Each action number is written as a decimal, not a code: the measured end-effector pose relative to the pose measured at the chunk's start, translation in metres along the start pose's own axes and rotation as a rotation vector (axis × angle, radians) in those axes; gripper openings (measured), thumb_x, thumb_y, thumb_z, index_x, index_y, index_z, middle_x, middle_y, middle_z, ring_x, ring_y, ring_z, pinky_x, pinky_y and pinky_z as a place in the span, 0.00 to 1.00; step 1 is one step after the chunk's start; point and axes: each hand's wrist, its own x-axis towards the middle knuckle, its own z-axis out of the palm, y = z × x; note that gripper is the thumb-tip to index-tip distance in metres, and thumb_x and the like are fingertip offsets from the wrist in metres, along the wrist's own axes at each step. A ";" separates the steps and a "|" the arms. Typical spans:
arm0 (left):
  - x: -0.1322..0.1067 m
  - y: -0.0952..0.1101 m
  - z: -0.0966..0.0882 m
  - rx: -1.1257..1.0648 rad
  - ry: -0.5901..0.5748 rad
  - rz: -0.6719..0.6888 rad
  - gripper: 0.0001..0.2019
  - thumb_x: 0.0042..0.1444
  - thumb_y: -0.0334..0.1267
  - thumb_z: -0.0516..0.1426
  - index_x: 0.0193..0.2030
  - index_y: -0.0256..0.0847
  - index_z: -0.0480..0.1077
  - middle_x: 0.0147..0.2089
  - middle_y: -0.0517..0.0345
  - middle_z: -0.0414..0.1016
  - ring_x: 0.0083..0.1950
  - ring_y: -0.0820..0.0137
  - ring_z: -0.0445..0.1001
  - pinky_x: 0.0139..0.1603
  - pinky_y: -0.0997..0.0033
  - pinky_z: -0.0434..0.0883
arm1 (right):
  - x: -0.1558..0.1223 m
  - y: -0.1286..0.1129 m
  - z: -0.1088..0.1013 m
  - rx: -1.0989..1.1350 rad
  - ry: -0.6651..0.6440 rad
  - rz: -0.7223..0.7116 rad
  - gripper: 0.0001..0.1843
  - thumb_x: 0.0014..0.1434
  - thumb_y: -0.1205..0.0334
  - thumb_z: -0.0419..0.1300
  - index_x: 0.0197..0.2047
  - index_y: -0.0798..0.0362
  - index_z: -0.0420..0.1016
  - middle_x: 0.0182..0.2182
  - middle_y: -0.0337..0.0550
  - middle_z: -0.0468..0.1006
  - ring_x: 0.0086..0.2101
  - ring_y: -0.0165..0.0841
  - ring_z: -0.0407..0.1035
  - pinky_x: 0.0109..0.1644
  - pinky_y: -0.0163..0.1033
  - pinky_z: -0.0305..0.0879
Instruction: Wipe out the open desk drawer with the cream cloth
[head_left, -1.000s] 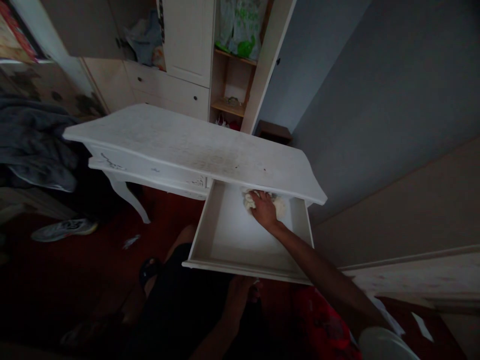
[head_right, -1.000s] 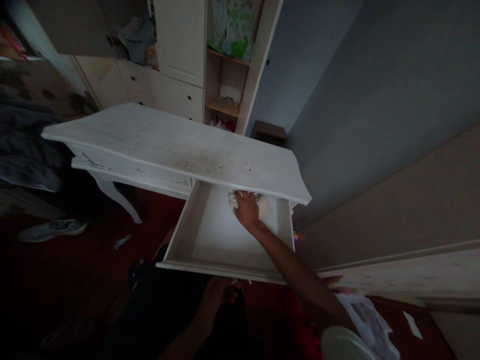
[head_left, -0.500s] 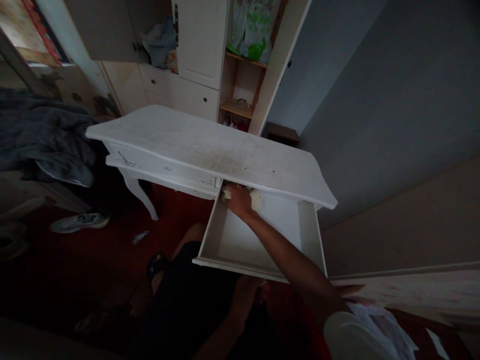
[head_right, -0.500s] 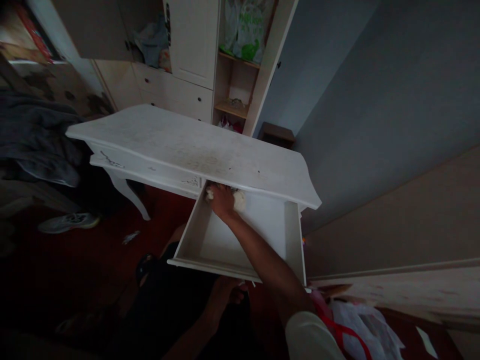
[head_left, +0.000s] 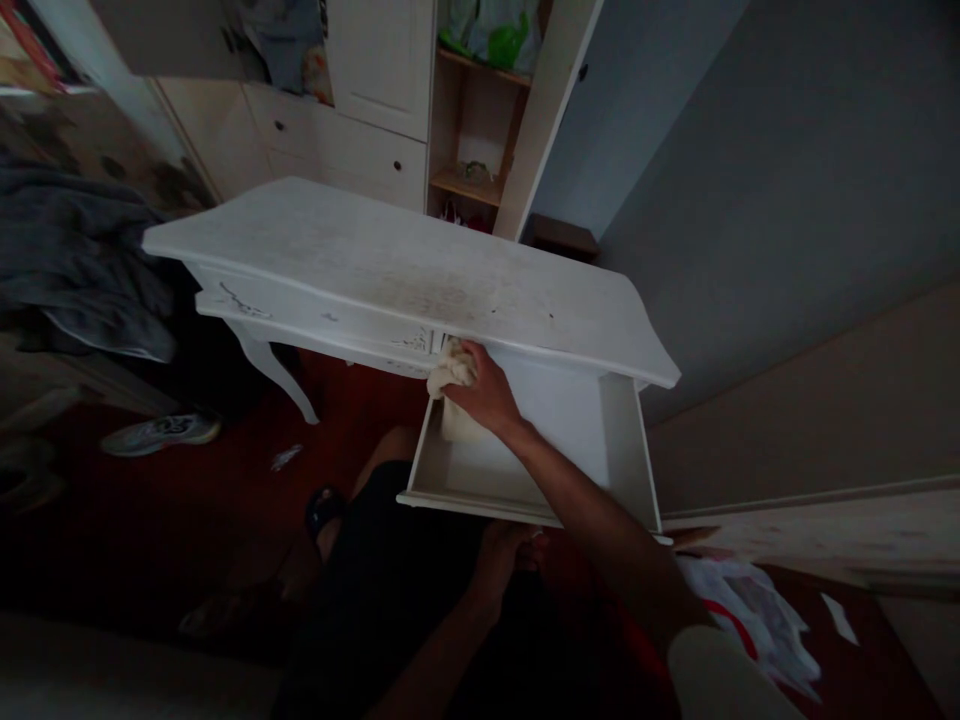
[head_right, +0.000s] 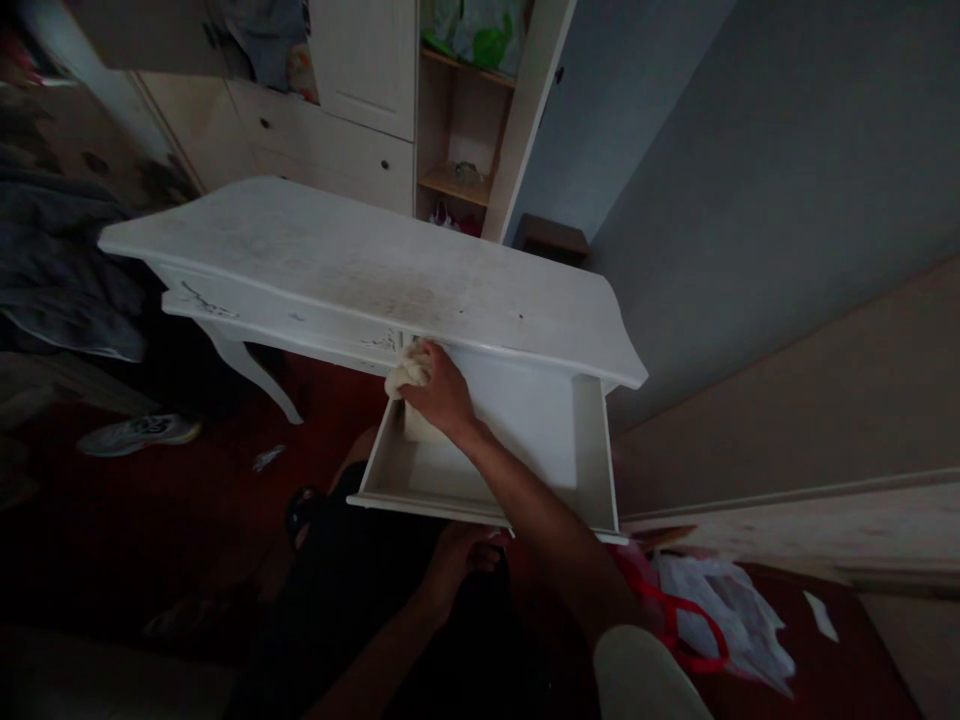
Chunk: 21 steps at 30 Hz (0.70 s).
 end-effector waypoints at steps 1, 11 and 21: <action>0.000 0.000 0.000 0.003 -0.005 0.006 0.22 0.37 0.49 0.62 0.34 0.31 0.75 0.32 0.46 0.78 0.26 0.71 0.72 0.28 0.73 0.66 | -0.008 -0.008 -0.001 -0.031 -0.030 -0.055 0.37 0.51 0.61 0.62 0.63 0.53 0.57 0.58 0.48 0.67 0.56 0.39 0.64 0.61 0.46 0.59; -0.009 0.005 0.001 -0.027 0.041 0.026 0.21 0.38 0.51 0.63 0.32 0.33 0.74 0.31 0.47 0.78 0.29 0.67 0.74 0.31 0.69 0.69 | -0.075 -0.047 -0.012 -0.293 -0.710 -0.698 0.25 0.54 0.64 0.62 0.56 0.53 0.72 0.57 0.45 0.70 0.54 0.37 0.64 0.61 0.43 0.56; 0.000 -0.008 -0.003 -0.040 0.129 0.114 0.25 0.35 0.56 0.65 0.29 0.34 0.72 0.29 0.49 0.77 0.27 0.67 0.73 0.28 0.69 0.70 | -0.111 -0.018 -0.091 -0.368 -0.896 -0.559 0.15 0.56 0.67 0.62 0.48 0.50 0.78 0.51 0.44 0.75 0.51 0.36 0.68 0.61 0.47 0.54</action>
